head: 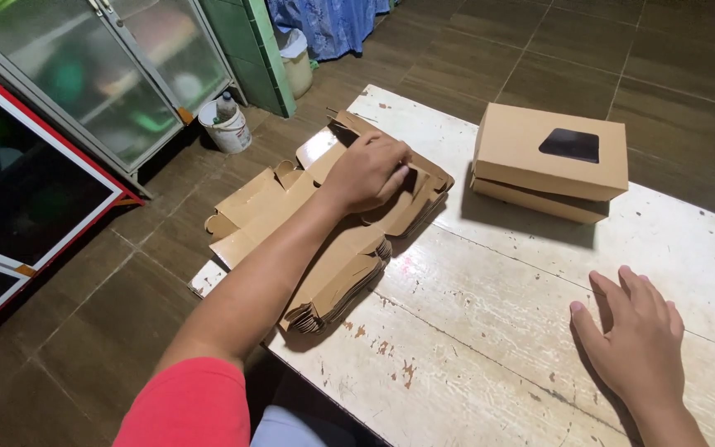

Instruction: Assembling a cardboard box by folding a flat template and tucking in the flaps, followed by placing a paper liner inside.

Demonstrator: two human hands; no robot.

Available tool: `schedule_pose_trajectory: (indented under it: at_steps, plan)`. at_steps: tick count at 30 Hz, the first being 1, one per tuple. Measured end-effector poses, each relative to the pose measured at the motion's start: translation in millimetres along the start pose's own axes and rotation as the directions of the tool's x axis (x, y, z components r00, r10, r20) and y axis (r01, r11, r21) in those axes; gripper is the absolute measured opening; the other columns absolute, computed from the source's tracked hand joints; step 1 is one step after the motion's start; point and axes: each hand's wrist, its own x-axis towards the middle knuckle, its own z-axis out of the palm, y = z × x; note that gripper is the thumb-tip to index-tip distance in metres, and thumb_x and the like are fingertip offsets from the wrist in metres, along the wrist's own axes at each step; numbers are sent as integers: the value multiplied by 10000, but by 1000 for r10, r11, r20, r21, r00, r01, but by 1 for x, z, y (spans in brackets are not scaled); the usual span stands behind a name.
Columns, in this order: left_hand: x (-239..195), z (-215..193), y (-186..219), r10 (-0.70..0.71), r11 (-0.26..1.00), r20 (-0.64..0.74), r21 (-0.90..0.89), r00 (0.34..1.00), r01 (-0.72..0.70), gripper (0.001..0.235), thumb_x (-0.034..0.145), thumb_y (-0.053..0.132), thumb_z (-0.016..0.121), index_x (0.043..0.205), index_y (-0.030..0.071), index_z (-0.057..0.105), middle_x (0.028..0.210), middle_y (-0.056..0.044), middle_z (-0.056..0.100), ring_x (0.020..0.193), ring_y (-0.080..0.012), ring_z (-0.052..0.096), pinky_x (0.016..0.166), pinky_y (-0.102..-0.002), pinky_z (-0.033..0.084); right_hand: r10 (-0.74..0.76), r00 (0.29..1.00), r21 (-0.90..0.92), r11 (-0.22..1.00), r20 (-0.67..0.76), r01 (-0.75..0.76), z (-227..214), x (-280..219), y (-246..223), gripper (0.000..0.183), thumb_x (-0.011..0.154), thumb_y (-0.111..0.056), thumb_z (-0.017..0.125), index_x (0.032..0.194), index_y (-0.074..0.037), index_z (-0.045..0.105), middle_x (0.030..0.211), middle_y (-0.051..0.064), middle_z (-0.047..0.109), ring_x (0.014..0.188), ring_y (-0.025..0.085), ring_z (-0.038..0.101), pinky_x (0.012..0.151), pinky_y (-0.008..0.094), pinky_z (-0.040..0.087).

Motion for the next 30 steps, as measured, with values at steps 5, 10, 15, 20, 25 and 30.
schedule_pose_trajectory:
  at_steps: [5, 10, 15, 20, 25, 30]
  plan:
    - [-13, -1, -11, -207, 902, -219, -421, 953, 99, 180, 982, 94, 409, 1041, 76, 578, 915, -78, 622, 752, -190, 557, 668, -341, 466, 12, 1000, -11, 1000, 28, -11, -2, 2, -2, 600, 947, -527, 472, 1433, -200, 598, 1599, 150, 466, 1499, 348, 375, 1219, 591, 215]
    - [-10, -32, 8, -422, 771, -478, -636, 770, 29, 220, 1082, 367, 345, 1049, 152, 372, 1038, -83, 677, 944, -250, 645, 869, -390, 479, 7, 999, -13, 1000, 37, -7, -4, 1, -1, 591, 949, -522, 476, 1432, -203, 594, 1600, 145, 457, 1499, 348, 366, 1223, 591, 204]
    - [-11, -26, -18, -557, 514, -638, -768, 532, -382, 232, 968, 111, 564, 1036, 223, 372, 993, -195, 663, 897, -275, 588, 662, -332, 430, -5, 1000, -28, 1000, 18, 6, -5, 1, -3, 583, 949, -505, 492, 1421, -184, 616, 1569, 163, 499, 1478, 350, 405, 1196, 603, 250]
    - [-8, -24, -43, -535, 628, -726, -684, 432, -370, 162, 1076, 329, 320, 1023, 179, 349, 903, -193, 720, 916, -315, 679, 1159, -500, 316, 3, 999, 2, 1000, 33, -3, -8, 1, -4, 601, 949, -519, 477, 1433, -183, 595, 1574, 153, 479, 1483, 338, 385, 1207, 594, 225]
    - [-7, -38, -44, -423, 698, -761, -620, 492, -359, 223, 1036, 293, 516, 1077, 172, 333, 951, -169, 687, 931, -308, 685, 940, -459, 473, 1, 999, 21, 1000, 40, -1, -13, -1, -7, 578, 949, -487, 493, 1415, -166, 608, 1569, 156, 481, 1484, 338, 382, 1201, 609, 226]
    - [11, -88, -20, -404, 764, -724, -603, 559, -230, 320, 954, 336, 602, 1006, 163, 337, 842, -92, 656, 821, -269, 687, 887, -454, 499, -31, 999, 34, 999, 18, 31, -12, -2, -4, 591, 952, -504, 488, 1424, -166, 598, 1563, 158, 481, 1472, 337, 390, 1199, 606, 227]
